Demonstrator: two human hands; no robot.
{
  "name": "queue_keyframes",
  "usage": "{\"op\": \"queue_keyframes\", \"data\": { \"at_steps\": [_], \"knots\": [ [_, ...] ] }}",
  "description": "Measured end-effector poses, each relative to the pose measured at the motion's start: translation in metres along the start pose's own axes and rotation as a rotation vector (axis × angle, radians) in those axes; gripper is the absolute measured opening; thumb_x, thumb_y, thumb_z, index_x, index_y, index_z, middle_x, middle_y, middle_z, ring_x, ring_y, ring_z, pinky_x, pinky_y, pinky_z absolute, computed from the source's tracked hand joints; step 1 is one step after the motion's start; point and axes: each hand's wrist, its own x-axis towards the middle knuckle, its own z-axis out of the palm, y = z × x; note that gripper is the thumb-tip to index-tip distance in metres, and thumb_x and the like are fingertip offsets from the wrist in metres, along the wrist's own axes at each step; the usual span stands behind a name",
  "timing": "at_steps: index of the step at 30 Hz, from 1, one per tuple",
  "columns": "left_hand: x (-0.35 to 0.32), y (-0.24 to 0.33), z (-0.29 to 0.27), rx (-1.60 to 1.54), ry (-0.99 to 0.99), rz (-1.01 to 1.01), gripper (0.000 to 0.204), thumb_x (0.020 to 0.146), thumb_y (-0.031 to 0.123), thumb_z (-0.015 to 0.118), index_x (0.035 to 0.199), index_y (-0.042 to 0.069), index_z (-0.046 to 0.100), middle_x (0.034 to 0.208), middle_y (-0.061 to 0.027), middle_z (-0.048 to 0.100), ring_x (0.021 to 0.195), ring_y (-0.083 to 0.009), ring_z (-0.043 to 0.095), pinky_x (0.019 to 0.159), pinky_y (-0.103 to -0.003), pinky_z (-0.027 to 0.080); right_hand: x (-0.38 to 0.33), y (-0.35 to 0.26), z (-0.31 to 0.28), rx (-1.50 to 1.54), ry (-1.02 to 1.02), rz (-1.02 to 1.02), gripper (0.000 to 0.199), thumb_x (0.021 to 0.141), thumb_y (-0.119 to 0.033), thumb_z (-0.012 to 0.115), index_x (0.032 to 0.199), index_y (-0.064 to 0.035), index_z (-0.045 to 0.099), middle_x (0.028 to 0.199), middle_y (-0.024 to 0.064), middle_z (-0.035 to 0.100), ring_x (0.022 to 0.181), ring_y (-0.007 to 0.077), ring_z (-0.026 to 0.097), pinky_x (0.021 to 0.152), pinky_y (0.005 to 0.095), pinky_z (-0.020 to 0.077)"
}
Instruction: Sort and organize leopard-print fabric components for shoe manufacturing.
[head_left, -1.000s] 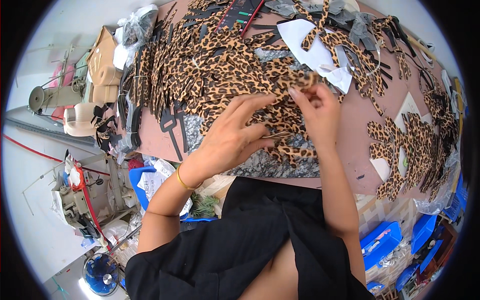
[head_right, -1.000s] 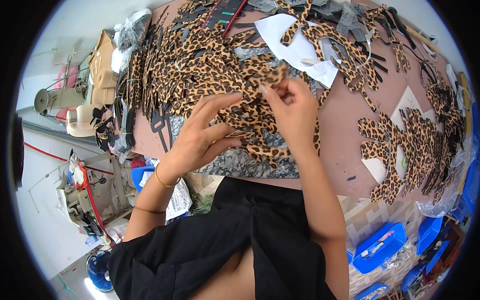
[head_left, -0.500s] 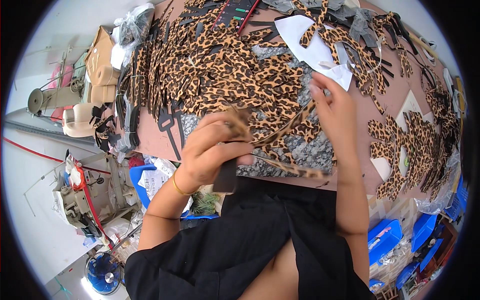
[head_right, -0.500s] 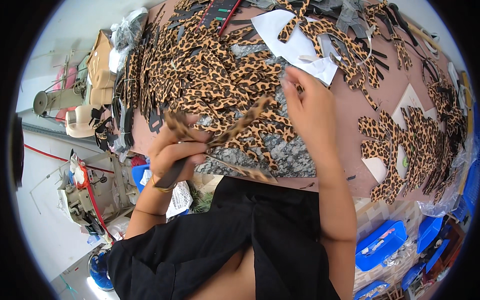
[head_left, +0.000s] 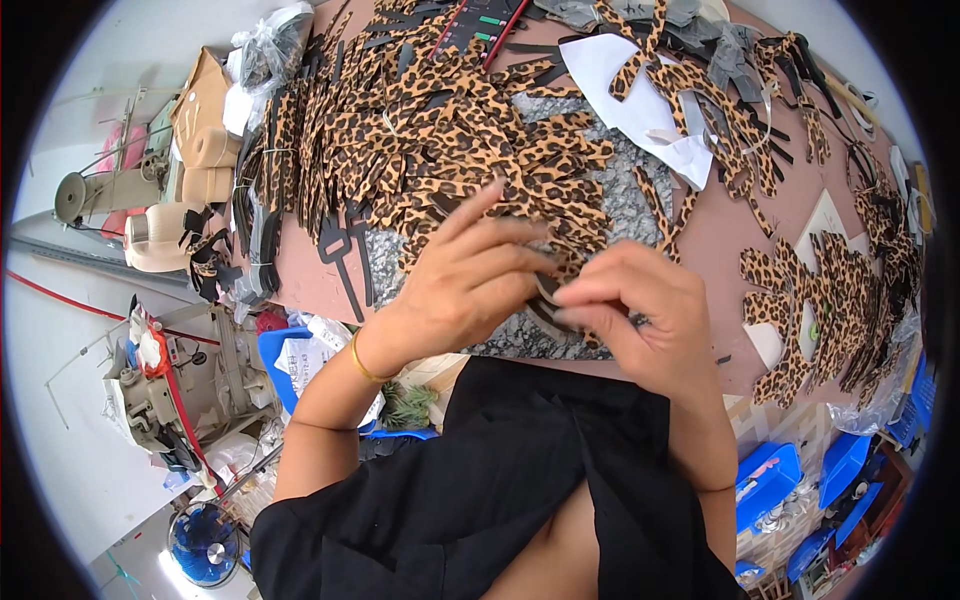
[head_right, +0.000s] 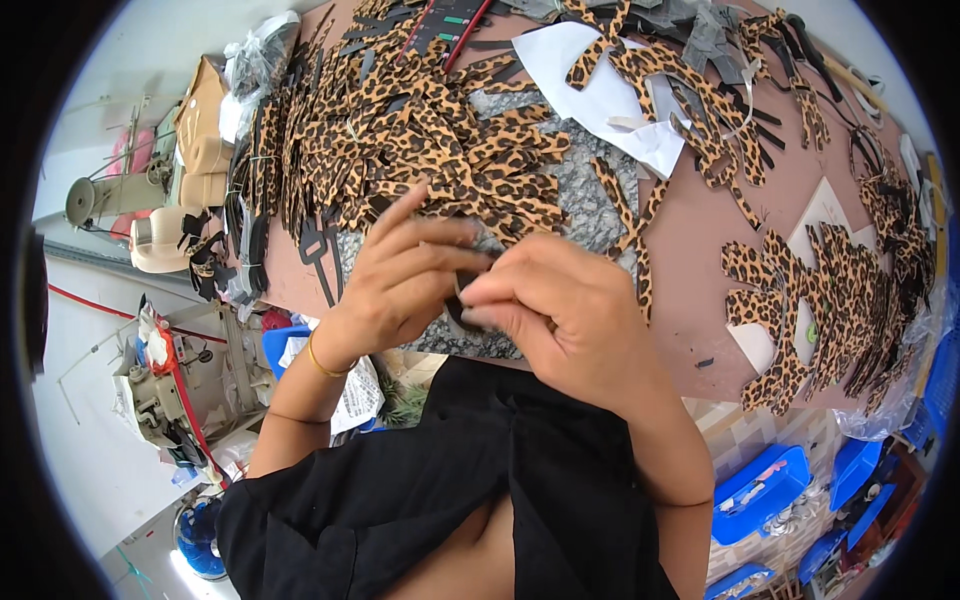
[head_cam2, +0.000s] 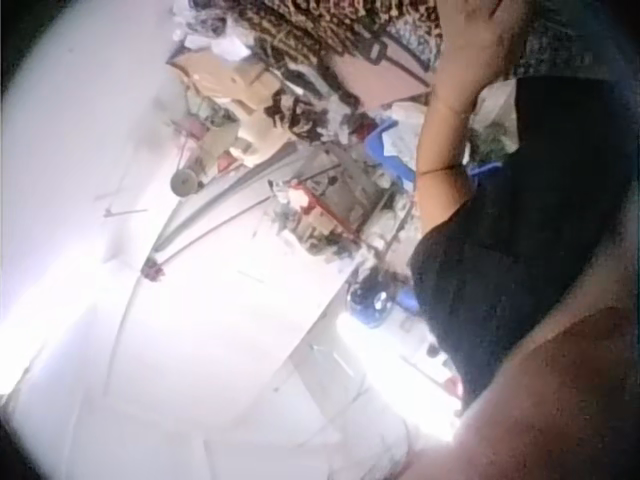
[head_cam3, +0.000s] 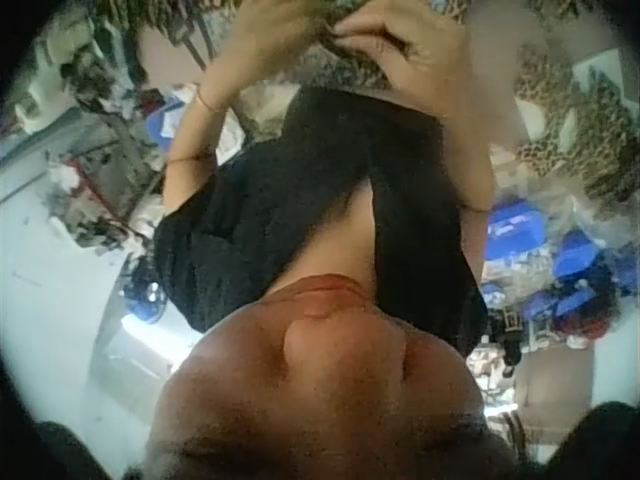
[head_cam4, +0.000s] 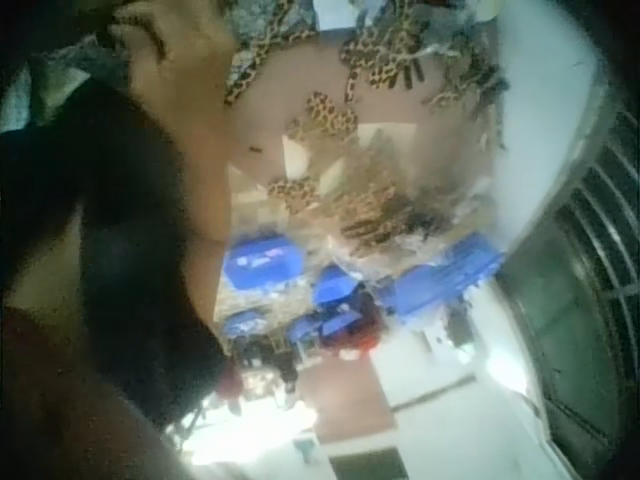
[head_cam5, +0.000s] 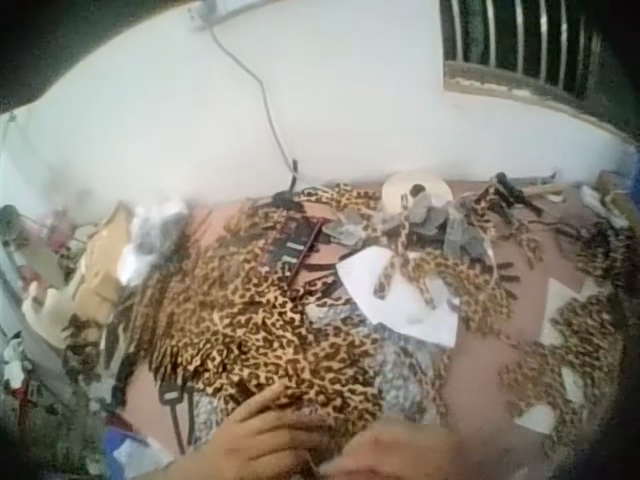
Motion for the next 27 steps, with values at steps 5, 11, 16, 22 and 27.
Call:
{"op": "queue_keyframes", "data": {
  "at_steps": [5, 11, 16, 22, 27],
  "knots": [
    [-0.014, 0.009, -0.035, -0.081, 0.178, -0.028, 0.011, 0.076, 0.007, 0.065, 0.086, 0.008, 0.066, 0.087, -0.0059, 0.070, 0.072, -0.0188, 0.065, 0.096, -0.046, 0.048, 0.038, 0.050, -0.015, -0.001, 0.162, 0.541, 0.019, 0.091, -0.014, 0.062, 0.106, -0.0056, 0.070, 0.082, 0.0092, 0.067, 0.069, 0.0176, 0.065, 0.060, 0.0266, 0.0488],
    [-0.032, 0.007, -0.045, -0.393, 0.705, -0.431, 0.019, 0.077, 0.001, 0.071, 0.095, 0.000, 0.067, 0.076, -0.0074, 0.071, 0.072, -0.0191, 0.063, 0.085, -0.039, 0.047, 0.074, 0.112, 0.015, -0.424, 0.041, 0.266, 0.028, 0.084, -0.019, 0.070, 0.109, -0.0063, 0.069, 0.100, 0.0068, 0.064, 0.065, 0.0143, 0.055, 0.061, 0.0284, 0.0449],
    [-0.043, -0.006, -0.058, -0.344, 0.257, -0.314, 0.017, 0.068, 0.001, 0.074, 0.085, 0.000, 0.070, 0.073, -0.0043, 0.068, 0.067, -0.0181, 0.058, 0.077, -0.036, 0.046, 0.077, 0.094, 0.015, -0.443, 0.174, 0.074, 0.010, 0.085, -0.017, 0.068, 0.091, -0.0095, 0.068, 0.090, 0.0050, 0.064, 0.075, 0.0217, 0.063, 0.066, 0.0361, 0.0482],
    [-0.037, -0.001, -0.056, -0.303, 0.127, -0.274, 0.023, 0.068, 0.006, 0.075, 0.090, 0.006, 0.069, 0.095, -0.0092, 0.073, 0.070, -0.0203, 0.060, 0.075, -0.033, 0.046, 0.087, 0.044, -0.004, -0.100, 0.292, -0.027, 0.006, 0.088, -0.010, 0.066, 0.091, -0.0051, 0.067, 0.073, 0.0073, 0.067, 0.064, 0.0173, 0.064, 0.060, 0.0284, 0.0474],
    [-0.019, 0.010, -0.046, -0.091, 0.215, -0.257, 0.029, 0.062, 0.001, 0.071, 0.090, 0.006, 0.065, 0.115, -0.0120, 0.068, 0.080, -0.0249, 0.058, 0.070, -0.032, 0.045, 0.066, -0.021, 0.003, -0.185, 0.080, -0.137, 0.008, 0.091, -0.009, 0.065, 0.093, -0.0028, 0.068, 0.079, 0.0000, 0.068, 0.064, 0.0065, 0.056, 0.058, 0.0205, 0.0417]
  ]
}}
